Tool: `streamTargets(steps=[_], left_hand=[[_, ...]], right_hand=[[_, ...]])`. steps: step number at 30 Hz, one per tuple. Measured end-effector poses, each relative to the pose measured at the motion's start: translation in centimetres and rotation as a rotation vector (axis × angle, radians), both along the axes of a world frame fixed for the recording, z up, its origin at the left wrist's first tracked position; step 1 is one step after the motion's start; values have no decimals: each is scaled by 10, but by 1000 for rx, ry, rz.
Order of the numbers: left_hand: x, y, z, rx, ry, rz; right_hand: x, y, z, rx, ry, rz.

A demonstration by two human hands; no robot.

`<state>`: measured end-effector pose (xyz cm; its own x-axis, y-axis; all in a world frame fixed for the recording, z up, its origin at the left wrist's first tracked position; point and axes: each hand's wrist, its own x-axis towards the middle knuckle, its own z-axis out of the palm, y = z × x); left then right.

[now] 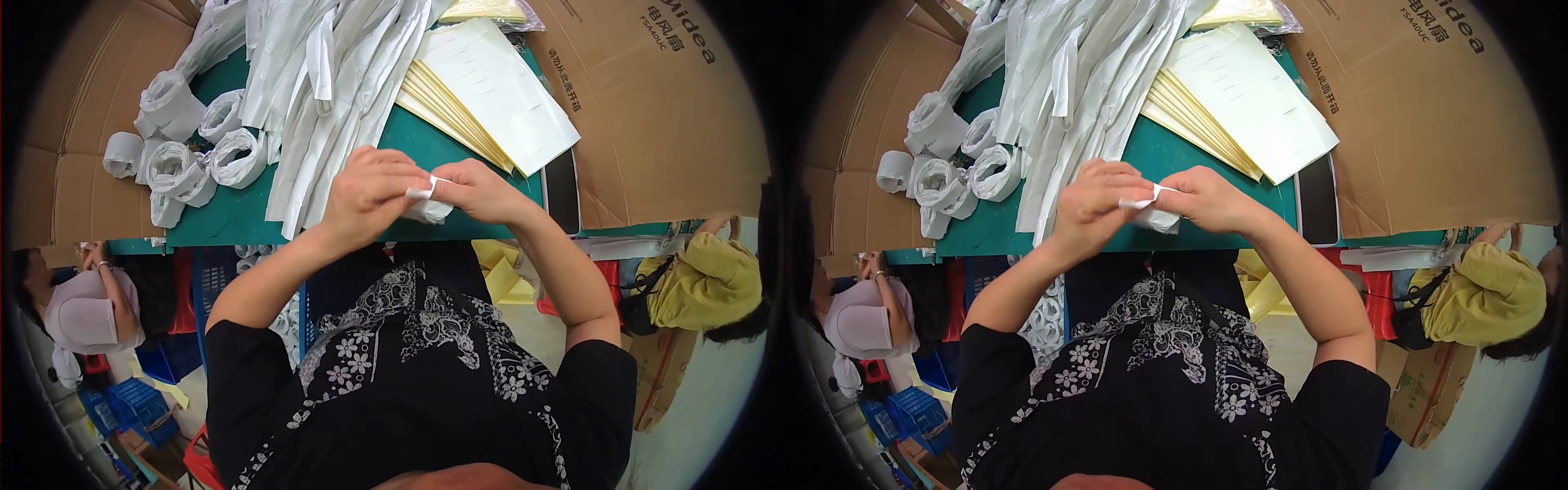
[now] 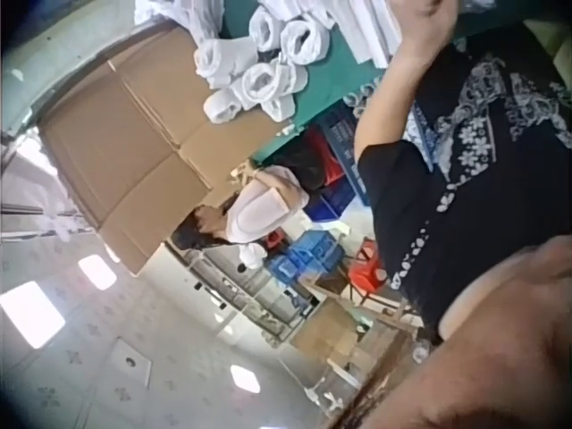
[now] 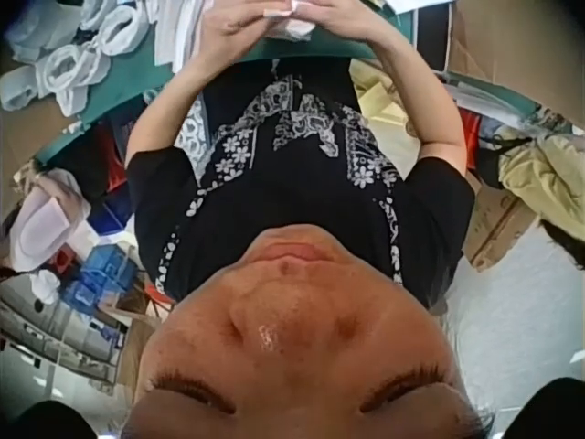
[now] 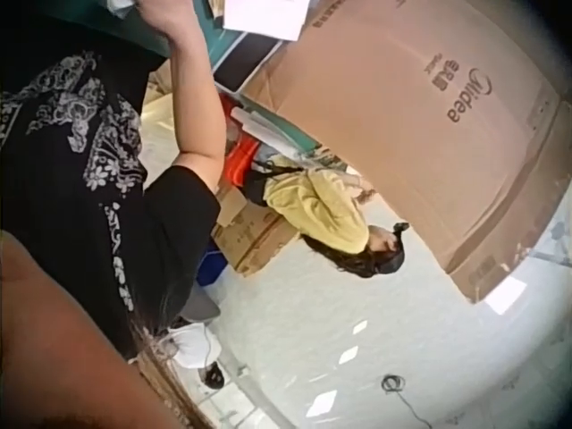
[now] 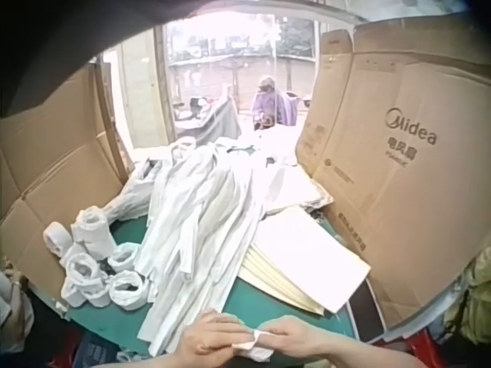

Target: Rolling up fabric straps into neat coils and placing each coiled strap into a plastic packaging bag.

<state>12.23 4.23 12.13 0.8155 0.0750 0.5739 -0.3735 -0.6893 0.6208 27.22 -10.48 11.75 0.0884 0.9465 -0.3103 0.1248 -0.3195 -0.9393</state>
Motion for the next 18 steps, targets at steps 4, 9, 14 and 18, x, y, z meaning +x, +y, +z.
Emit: streamTargets(steps=[4,9,14,18], left_hand=[[-14,-6,-15,39,-83,-58],[-19,-4,-6,240,-121,-105],[-23,3,-4,386,-146,-121],[-24,15,-7,596,-230,-88]], right_hand=[[-2,-1,1,-135,143,93],[4,2,1,-45,259,203],[9,4,-4,-42,366,278],[4,6,-18,-203,634,-21]])
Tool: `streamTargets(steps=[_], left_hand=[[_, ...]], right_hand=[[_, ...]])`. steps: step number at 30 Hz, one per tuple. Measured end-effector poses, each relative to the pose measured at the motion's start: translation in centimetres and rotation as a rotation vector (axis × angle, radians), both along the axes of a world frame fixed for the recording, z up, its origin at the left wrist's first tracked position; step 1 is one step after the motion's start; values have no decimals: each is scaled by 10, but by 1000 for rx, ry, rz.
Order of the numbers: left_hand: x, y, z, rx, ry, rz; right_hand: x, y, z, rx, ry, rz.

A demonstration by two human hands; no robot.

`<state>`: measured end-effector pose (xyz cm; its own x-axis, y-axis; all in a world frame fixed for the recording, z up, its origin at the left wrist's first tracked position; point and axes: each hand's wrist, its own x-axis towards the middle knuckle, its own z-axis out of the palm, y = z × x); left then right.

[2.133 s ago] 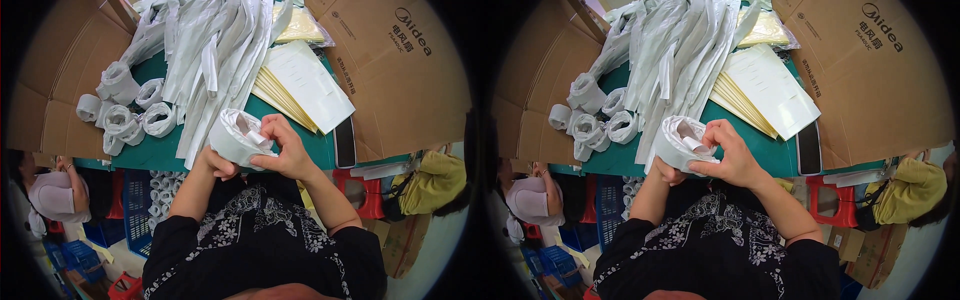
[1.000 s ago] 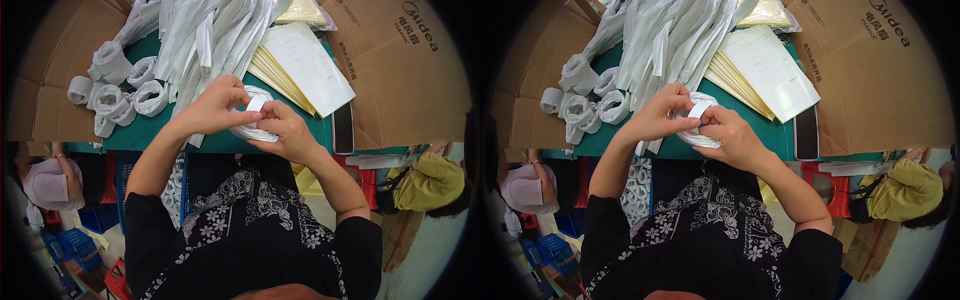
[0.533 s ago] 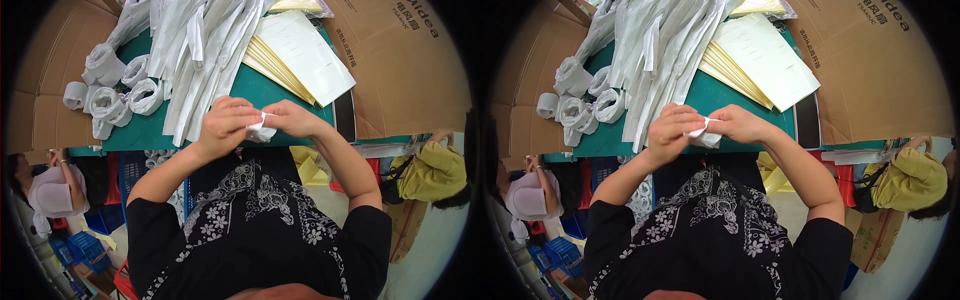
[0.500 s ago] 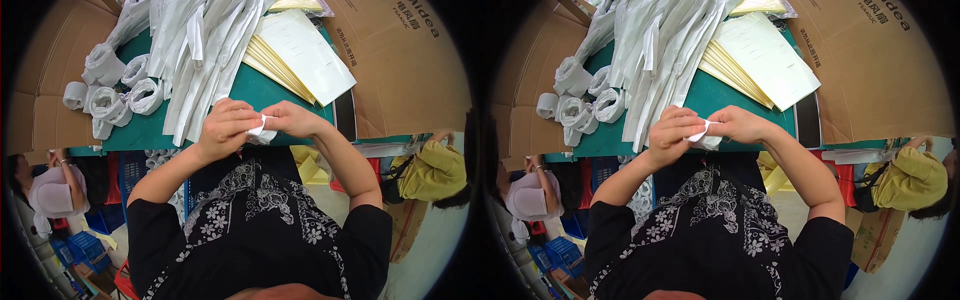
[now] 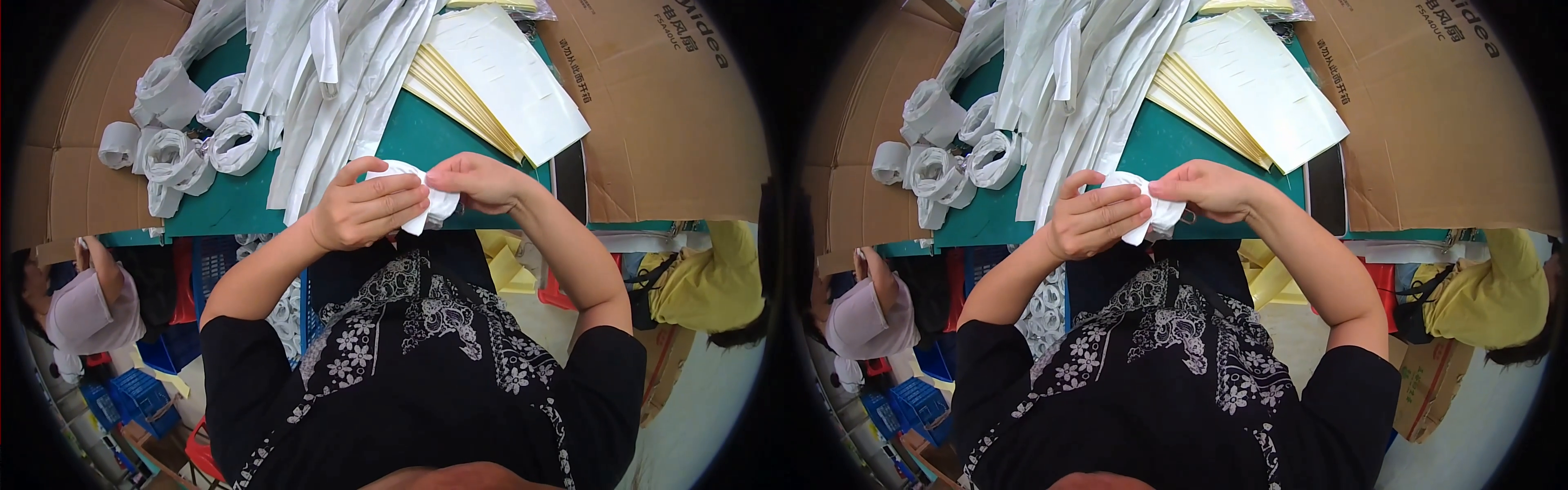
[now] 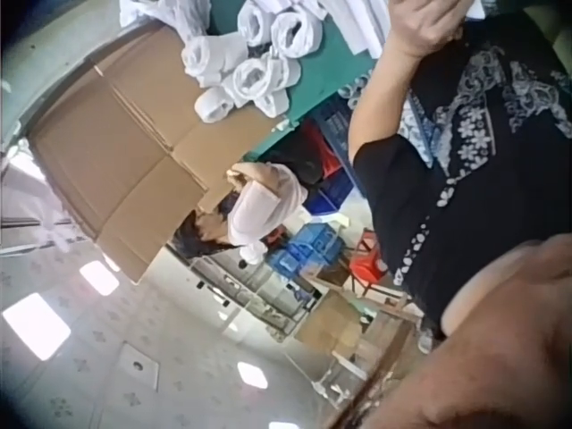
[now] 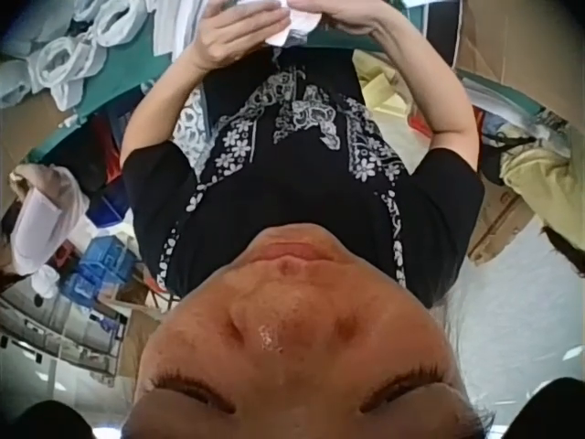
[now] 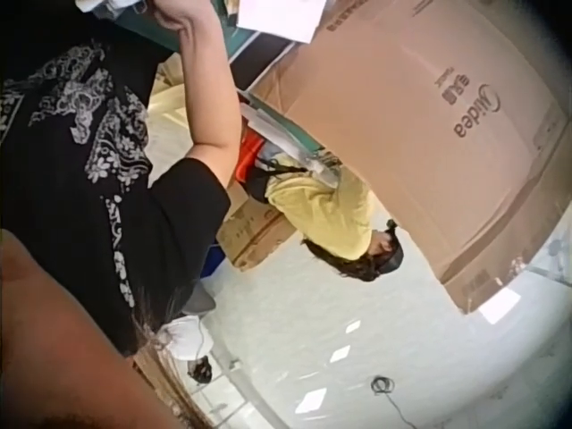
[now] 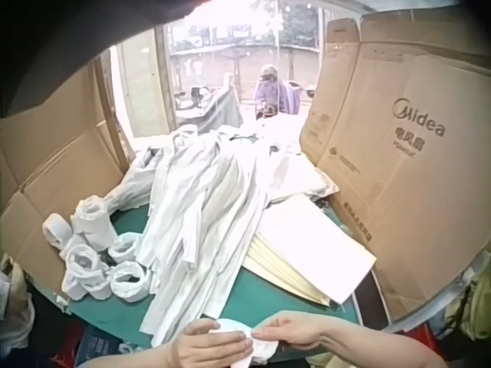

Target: Rolling up fabric straps into neat coils and placing each coiled strap into a plastic packaging bag.

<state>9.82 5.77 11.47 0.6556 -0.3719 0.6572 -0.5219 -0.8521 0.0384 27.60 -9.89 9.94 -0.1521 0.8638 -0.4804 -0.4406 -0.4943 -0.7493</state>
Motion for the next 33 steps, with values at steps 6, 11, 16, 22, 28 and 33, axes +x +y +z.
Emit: streamTargets(steps=[6,11,16,22,28,33], left_hand=[[-6,11,8,11,165,64],[-5,11,14,-98,217,163],[-12,9,18,118,41,211],[-9,9,31,333,116,150],[-13,12,17,14,-80,59],[-37,73,41,73,-85,568]], right_hand=[[-13,6,1,-20,-70,-166],[-19,17,2,2,-88,-217],[-28,25,7,-3,-79,-221],[-51,28,2,-22,-44,-342],[-62,22,26,350,-743,-278],[-52,19,45,515,-1207,-645]])
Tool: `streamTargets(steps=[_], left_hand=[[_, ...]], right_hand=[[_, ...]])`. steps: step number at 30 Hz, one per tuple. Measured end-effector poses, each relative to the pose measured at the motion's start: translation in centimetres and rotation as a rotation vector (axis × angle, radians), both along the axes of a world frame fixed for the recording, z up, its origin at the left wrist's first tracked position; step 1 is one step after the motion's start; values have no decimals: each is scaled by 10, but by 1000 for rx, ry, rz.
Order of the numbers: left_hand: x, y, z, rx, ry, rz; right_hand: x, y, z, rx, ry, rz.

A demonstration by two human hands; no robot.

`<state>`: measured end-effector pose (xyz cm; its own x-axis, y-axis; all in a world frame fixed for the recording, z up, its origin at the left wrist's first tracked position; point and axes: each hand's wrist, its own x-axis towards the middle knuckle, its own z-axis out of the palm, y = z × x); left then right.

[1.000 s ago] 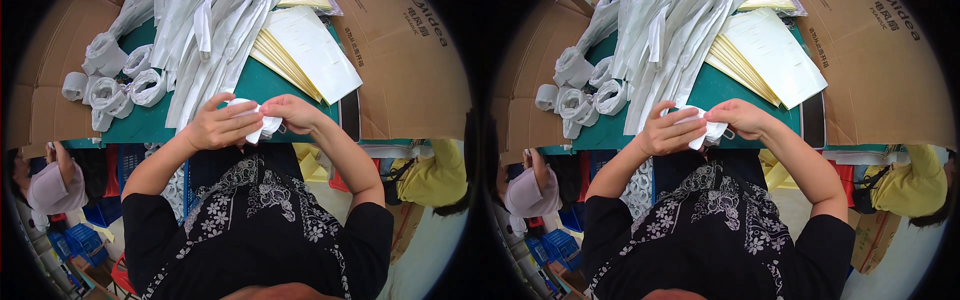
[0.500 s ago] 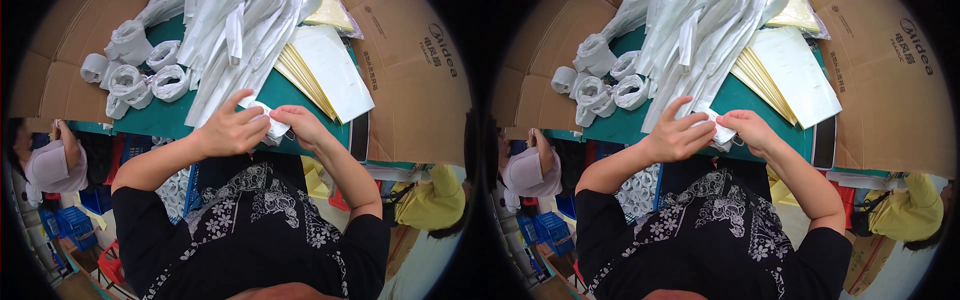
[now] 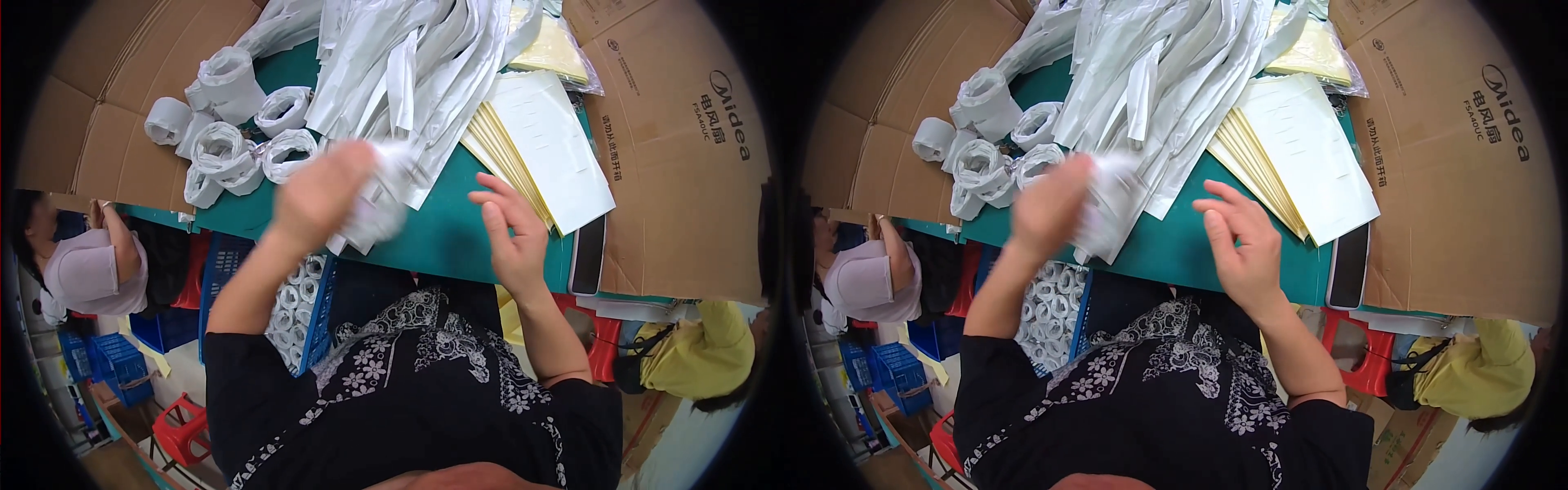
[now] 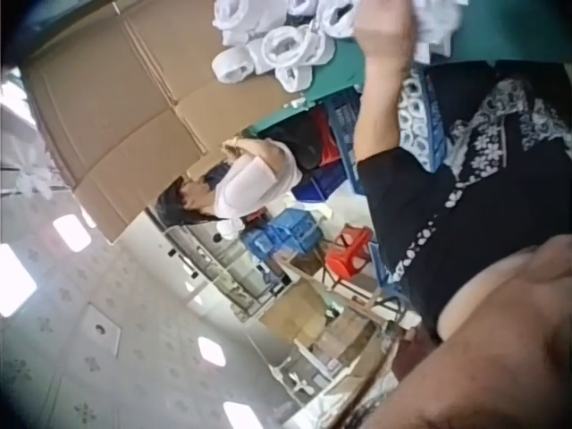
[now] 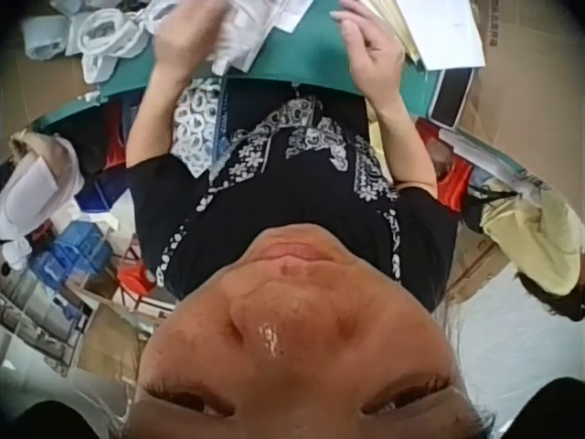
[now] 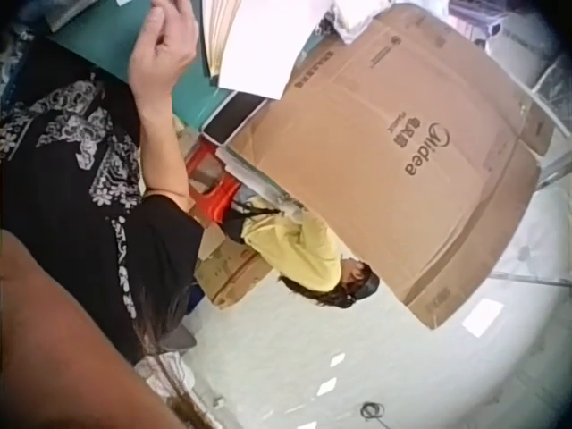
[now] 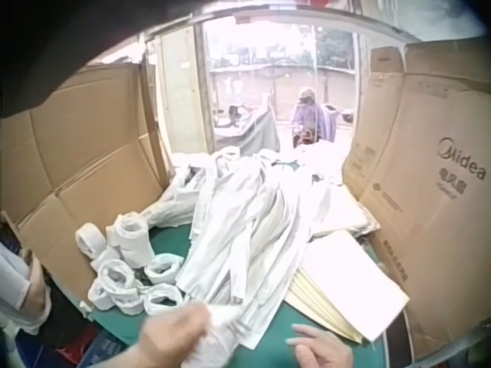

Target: Rolling up fabric straps into neat coils and placing each coiled strap into a plastic packaging bag.

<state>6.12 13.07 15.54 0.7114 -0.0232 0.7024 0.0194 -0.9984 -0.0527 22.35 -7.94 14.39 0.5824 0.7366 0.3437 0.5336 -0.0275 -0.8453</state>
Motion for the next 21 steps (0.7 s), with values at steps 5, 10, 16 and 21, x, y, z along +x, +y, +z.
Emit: streamTargets(steps=[5,10,16,21], left_hand=[[-10,119,27,-651,93,669],[-11,171,5,-399,569,842],[31,76,21,-549,111,355],[54,-32,-30,-494,573,74]], right_hand=[[18,2,-32,51,328,-68],[49,22,-61,-186,368,-127],[77,93,-64,-497,353,-77],[98,112,-84,-651,333,-7]])
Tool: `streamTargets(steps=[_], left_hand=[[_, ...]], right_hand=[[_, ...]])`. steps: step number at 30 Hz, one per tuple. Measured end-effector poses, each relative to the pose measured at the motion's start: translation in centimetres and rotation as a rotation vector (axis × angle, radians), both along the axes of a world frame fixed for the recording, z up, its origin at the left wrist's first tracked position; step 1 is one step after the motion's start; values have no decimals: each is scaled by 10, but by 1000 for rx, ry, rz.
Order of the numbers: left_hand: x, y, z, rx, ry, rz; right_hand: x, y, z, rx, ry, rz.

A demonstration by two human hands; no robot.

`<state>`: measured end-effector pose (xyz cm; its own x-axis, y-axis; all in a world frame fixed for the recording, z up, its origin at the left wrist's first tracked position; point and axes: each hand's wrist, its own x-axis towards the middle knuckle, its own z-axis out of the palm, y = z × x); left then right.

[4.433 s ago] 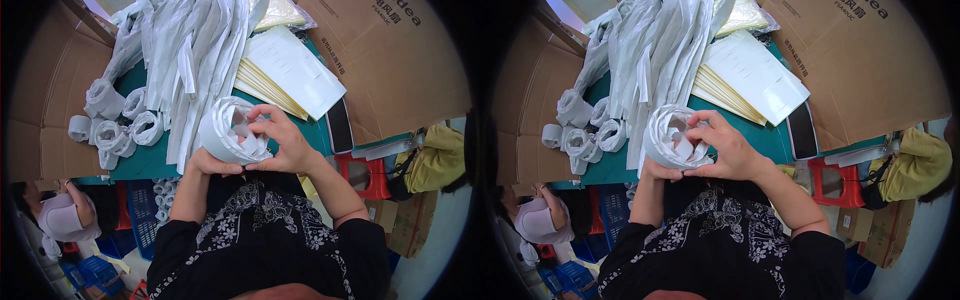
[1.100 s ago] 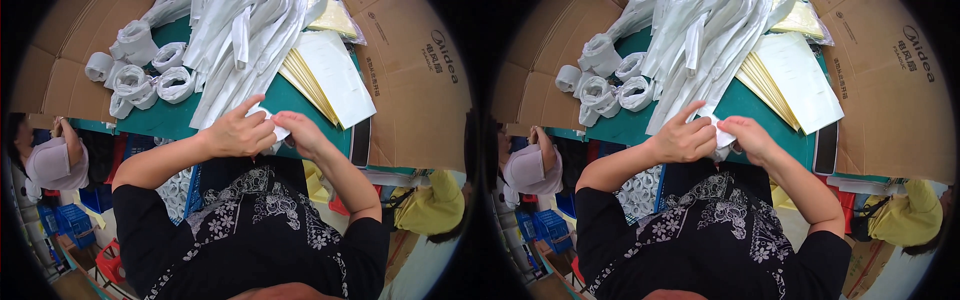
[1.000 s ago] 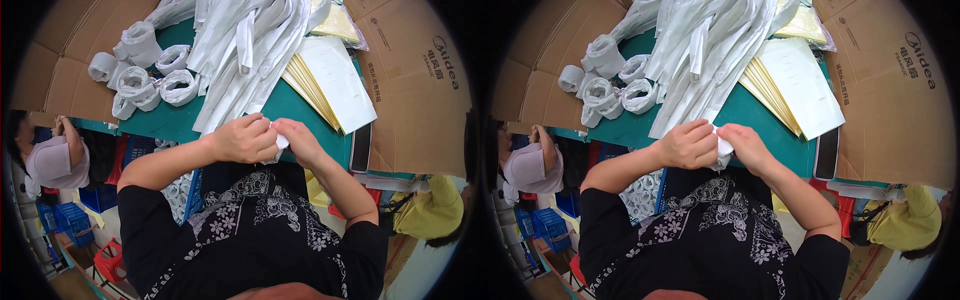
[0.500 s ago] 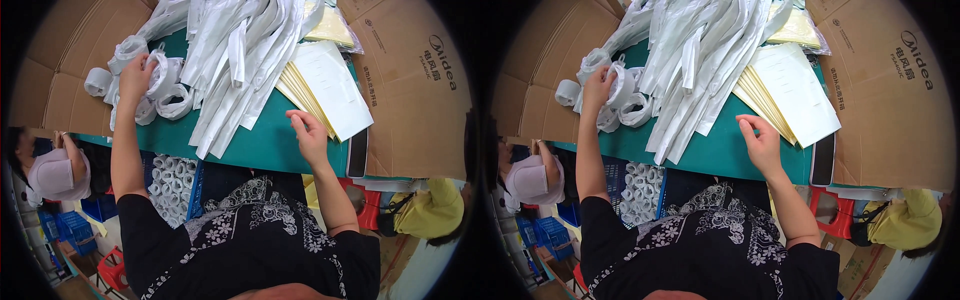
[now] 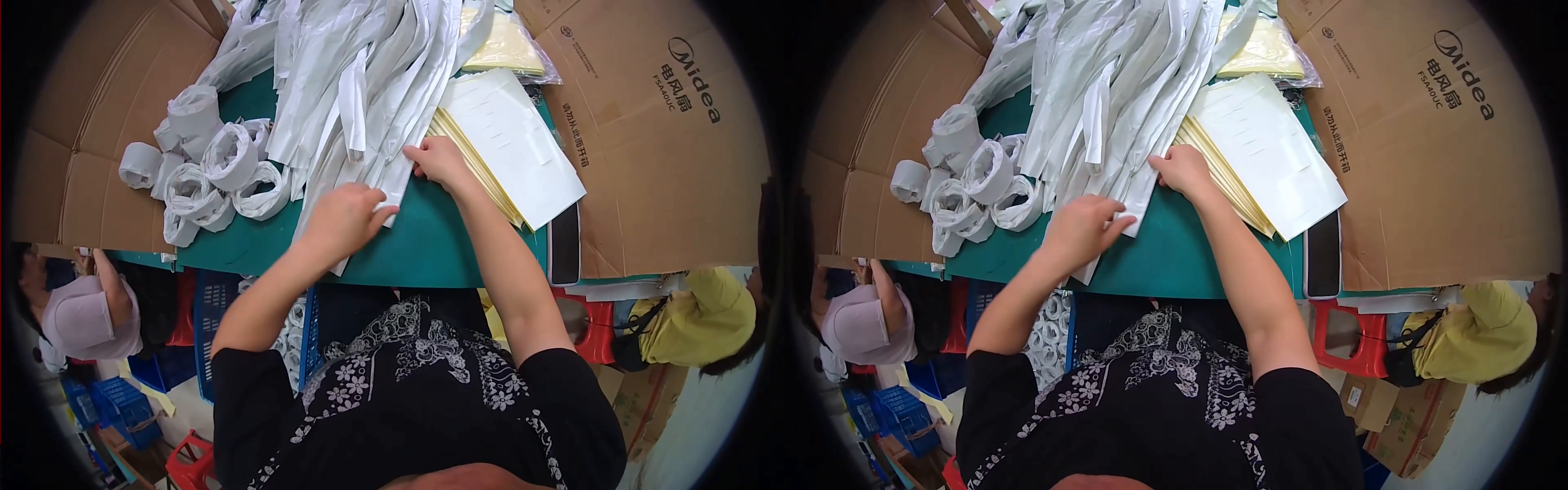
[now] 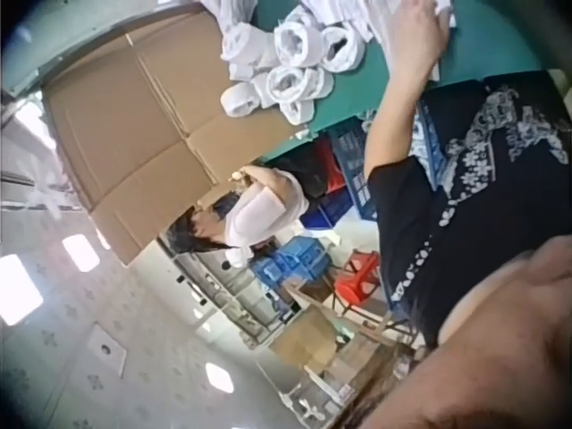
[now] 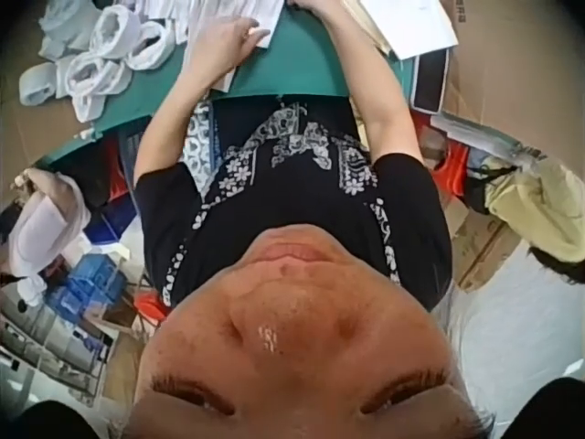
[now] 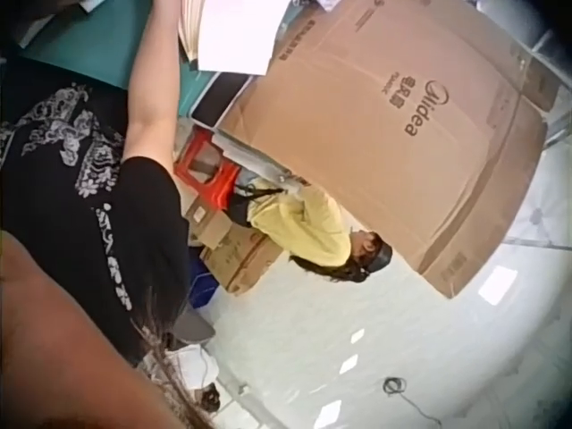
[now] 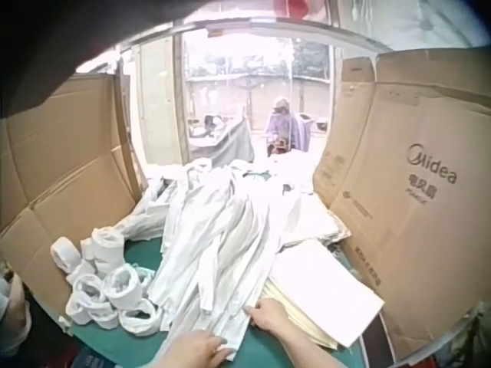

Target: Rolling up fabric straps into neat coils and placing each coiled strap into a plastic packaging bag.

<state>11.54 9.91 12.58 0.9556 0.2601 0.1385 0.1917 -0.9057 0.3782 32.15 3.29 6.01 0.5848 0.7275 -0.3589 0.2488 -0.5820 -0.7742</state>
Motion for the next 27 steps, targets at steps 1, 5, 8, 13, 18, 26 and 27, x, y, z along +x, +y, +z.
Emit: streamTargets(steps=[1,5,8,13,18,26,27], left_hand=[[1,-3,-14,0,-4,0],[12,-32,-34,-203,-202,103],[34,-66,-38,-987,-56,234],[41,-106,-45,-1576,35,105],[21,-121,-45,-1692,16,97],[-21,-121,-56,-1634,28,137],[-26,-120,-55,-1631,14,154]], right_hand=[[2,-6,-2,91,29,-61],[5,-51,4,454,430,-280],[-7,-76,14,508,586,-333],[-2,-95,17,433,775,-410],[2,-97,5,479,813,-471],[-15,-90,1,535,647,-594],[-15,-87,1,560,665,-606]])
